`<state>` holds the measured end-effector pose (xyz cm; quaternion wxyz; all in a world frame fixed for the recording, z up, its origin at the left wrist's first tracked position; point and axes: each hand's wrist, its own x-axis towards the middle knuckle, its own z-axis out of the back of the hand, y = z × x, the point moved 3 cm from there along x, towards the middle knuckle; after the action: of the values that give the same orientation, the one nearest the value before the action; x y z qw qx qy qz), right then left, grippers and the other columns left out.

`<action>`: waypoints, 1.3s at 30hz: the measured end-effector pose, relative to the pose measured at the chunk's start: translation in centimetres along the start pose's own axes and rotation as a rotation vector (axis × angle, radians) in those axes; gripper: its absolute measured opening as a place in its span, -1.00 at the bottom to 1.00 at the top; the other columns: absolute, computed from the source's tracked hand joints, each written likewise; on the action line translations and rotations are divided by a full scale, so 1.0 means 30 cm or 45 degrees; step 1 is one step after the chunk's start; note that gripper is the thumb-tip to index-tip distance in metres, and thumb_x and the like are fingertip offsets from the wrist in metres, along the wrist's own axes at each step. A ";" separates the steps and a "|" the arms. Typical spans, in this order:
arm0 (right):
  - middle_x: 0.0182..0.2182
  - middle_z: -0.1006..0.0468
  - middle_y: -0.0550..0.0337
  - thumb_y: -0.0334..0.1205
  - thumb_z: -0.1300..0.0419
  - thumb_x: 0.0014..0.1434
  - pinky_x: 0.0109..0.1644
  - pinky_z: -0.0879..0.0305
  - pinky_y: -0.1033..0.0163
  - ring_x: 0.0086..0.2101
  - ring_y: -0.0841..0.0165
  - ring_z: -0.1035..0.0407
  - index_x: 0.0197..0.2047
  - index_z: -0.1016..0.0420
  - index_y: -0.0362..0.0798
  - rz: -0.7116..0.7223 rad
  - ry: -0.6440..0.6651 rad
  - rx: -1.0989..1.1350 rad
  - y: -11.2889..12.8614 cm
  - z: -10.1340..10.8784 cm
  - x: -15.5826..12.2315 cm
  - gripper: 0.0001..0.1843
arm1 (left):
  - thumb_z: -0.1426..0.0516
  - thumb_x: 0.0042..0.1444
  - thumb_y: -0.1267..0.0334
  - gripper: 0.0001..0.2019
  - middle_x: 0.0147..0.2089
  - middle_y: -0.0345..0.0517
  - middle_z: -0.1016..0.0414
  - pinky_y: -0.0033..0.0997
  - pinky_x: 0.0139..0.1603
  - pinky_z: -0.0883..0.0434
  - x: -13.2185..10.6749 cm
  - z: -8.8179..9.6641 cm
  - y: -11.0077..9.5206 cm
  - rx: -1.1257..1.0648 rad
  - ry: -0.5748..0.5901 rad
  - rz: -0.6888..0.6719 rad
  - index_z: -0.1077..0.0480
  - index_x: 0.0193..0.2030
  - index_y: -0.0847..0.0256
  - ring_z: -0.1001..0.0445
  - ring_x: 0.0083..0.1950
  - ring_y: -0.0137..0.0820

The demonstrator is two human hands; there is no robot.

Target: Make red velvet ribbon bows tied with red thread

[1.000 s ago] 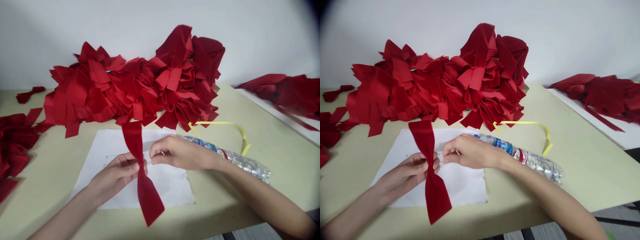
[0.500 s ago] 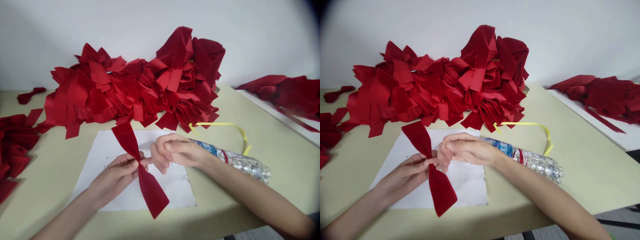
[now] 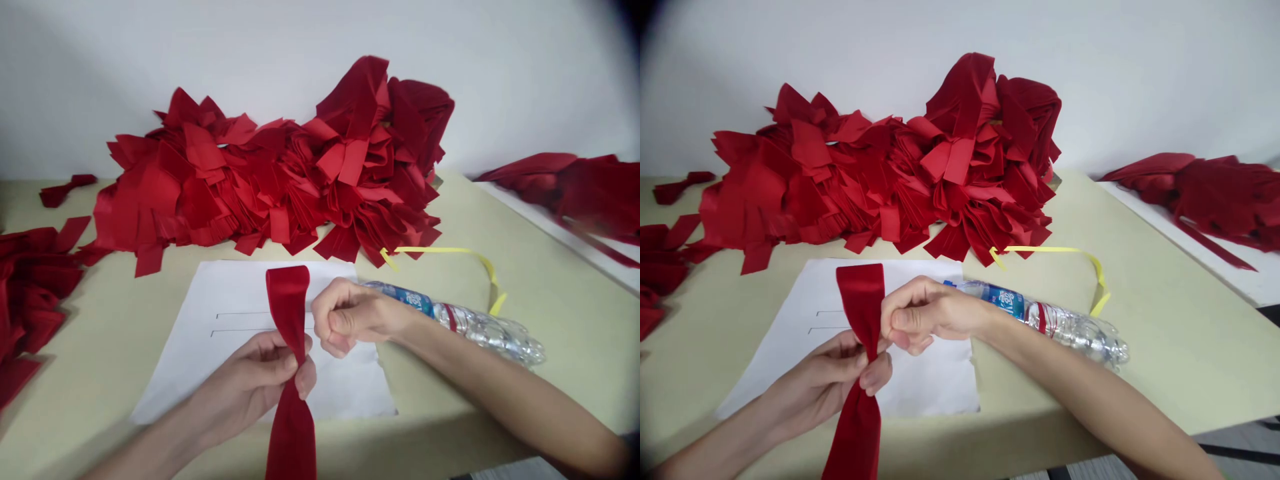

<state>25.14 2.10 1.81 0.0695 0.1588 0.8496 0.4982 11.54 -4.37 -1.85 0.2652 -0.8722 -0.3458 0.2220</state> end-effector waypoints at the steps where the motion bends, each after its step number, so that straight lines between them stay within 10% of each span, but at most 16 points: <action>1: -0.61 -0.31 0.30 -0.19 -0.16 0.15 -0.59 0.04 0.40 -0.66 0.61 -0.04 -0.43 -0.39 -0.22 -0.069 -0.005 -0.109 0.005 -0.004 -0.002 -0.75 | -0.15 0.09 0.35 -0.94 -0.46 -0.18 -0.30 -0.49 -0.36 -0.13 0.003 -0.001 0.003 0.019 0.016 0.034 -0.45 -0.34 0.27 -0.29 -0.41 -0.50; 15: -0.65 -0.10 0.42 -0.17 0.00 0.26 -0.57 0.03 0.41 -0.65 0.60 0.04 -0.39 -0.27 -0.15 0.057 -0.224 -0.172 0.030 0.001 -0.004 -0.74 | -0.11 0.14 0.36 -0.91 -0.16 -0.11 -0.32 -0.39 -0.12 -0.23 0.007 0.042 -0.042 0.091 -0.278 -0.127 -0.45 -0.31 0.20 -0.31 -0.23 -0.44; 21: -0.47 -0.31 0.27 -0.26 0.11 0.30 -0.42 -0.12 0.38 -0.52 0.55 -0.14 -0.35 -0.28 -0.12 0.040 -0.589 -1.278 0.052 -0.031 -0.010 -0.76 | -0.13 0.11 0.38 -0.92 -0.27 -0.12 -0.34 -0.44 -0.22 -0.24 0.009 0.062 -0.031 0.104 -0.196 -0.015 -0.46 -0.29 0.24 -0.34 -0.33 -0.48; 27: -0.43 -0.38 0.19 -0.53 0.10 0.11 -0.49 0.00 0.29 -0.52 0.43 -0.20 -0.25 -0.29 -0.11 0.045 -0.475 -2.502 -0.015 -0.076 0.004 -0.77 | -0.16 0.07 0.39 -0.94 -0.47 -0.13 -0.39 -0.41 -0.33 -0.23 0.008 0.037 -0.038 0.222 -0.138 0.005 -0.45 -0.39 0.27 -0.38 -0.43 -0.43; 39: -0.52 -0.33 0.21 -0.42 0.12 0.23 -0.51 0.03 0.28 -0.55 0.43 -0.20 -0.31 -0.33 -0.14 0.456 -0.589 -2.950 -0.039 -0.086 0.025 -0.78 | -0.17 0.05 0.39 -0.90 -0.49 -0.14 -0.40 -0.43 -0.37 -0.19 0.004 -0.003 -0.007 0.052 -0.150 -0.064 -0.42 -0.48 0.30 -0.36 -0.49 -0.47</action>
<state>23.48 -0.32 2.09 0.2523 0.2037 -0.1720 0.9302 11.58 -4.19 -1.67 0.2677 -0.8432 -0.3780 0.2731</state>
